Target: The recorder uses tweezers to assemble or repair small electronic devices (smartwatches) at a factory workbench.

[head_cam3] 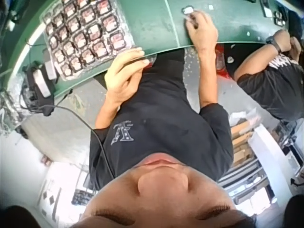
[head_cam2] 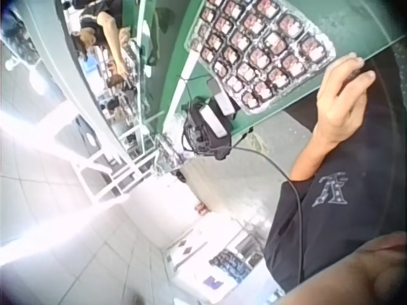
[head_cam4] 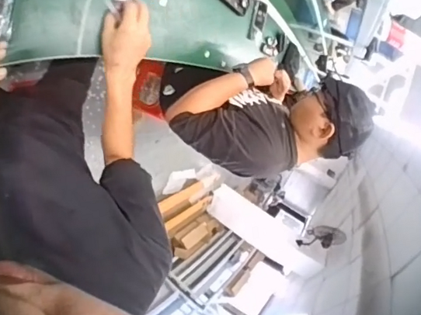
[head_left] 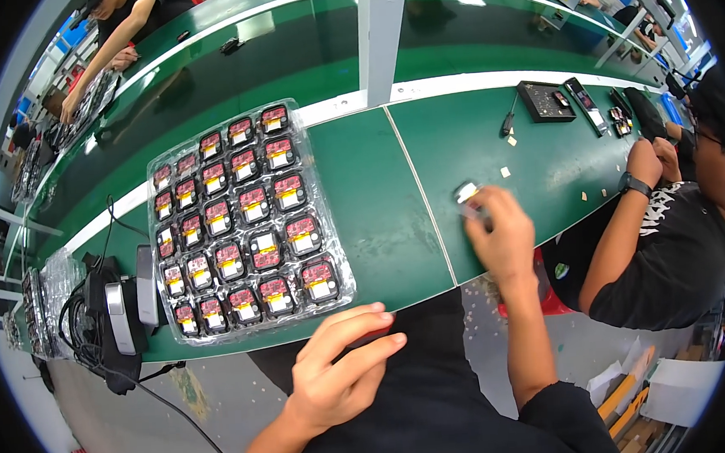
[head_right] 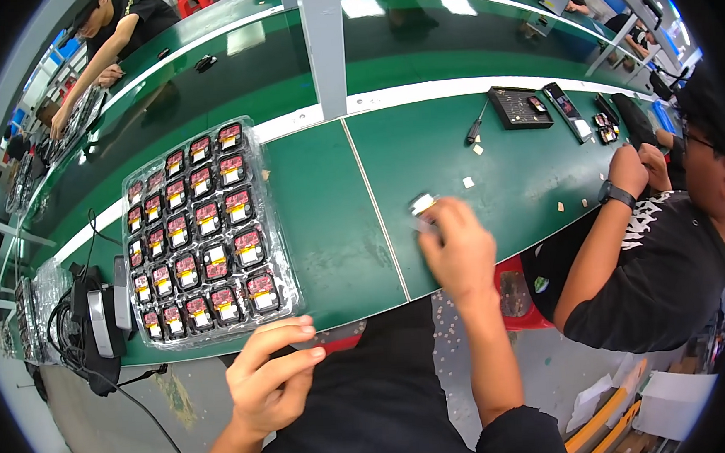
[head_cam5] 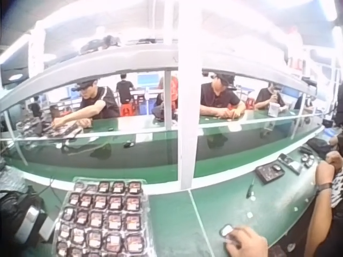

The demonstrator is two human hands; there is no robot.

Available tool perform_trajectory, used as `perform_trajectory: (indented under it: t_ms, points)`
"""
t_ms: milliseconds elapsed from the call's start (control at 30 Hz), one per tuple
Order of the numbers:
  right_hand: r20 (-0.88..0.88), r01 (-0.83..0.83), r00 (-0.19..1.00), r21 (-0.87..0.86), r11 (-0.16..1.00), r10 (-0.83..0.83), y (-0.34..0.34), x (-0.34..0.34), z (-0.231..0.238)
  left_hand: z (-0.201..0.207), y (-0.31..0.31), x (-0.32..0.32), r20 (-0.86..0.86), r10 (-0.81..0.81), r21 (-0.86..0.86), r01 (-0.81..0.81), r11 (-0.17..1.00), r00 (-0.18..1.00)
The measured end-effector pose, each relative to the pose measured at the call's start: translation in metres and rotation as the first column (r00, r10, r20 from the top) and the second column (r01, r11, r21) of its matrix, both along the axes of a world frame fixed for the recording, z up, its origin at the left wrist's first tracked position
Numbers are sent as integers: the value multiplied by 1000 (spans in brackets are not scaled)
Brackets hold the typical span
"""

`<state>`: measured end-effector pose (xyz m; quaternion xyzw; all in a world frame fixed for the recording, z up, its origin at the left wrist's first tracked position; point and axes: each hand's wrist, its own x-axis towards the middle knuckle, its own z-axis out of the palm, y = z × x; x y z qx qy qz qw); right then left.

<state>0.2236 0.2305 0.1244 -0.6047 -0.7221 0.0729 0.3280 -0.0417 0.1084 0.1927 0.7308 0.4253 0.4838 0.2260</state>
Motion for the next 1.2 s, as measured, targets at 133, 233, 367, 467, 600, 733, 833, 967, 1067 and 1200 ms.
perform_trajectory:
  t_ms: [133,233,367,467,600,733,833,967,1067,1200]
  points:
    - [-347,-319,886,27,947,308,-51,-49,23,-5,-6,6,132,109,-136,-91,987,985]
    - [-579,-474,695,77,877,427,-79,-61,32,-9,-13,0,171,192,-233,-150,961,966]
    - [-645,-591,561,128,797,519,-93,-77,41,-12,-19,-5,451,182,-454,50,889,874]
    - [-582,-674,538,138,726,609,-91,-78,45,-17,-23,-9,569,98,-419,186,889,816]
    - [-644,-701,535,22,712,547,-91,-75,57,-18,-27,-7,793,140,-362,274,891,593]
    - [-415,-576,714,110,810,564,-90,-80,51,-19,-30,-8,810,170,-368,260,893,562]
    - [-299,-487,781,258,835,548,-89,-88,45,-22,-30,-8,797,188,-380,235,895,575]
    - [-47,-501,828,384,775,558,-87,-87,47,-23,-29,-8,796,189,-387,242,890,575]
    - [-25,-484,845,391,783,535,-87,-87,48,-23,-29,-7,792,170,-378,252,891,587]
    - [-24,-511,830,369,776,557,-88,-87,50,-23,-29,-6,793,162,-374,260,890,588]
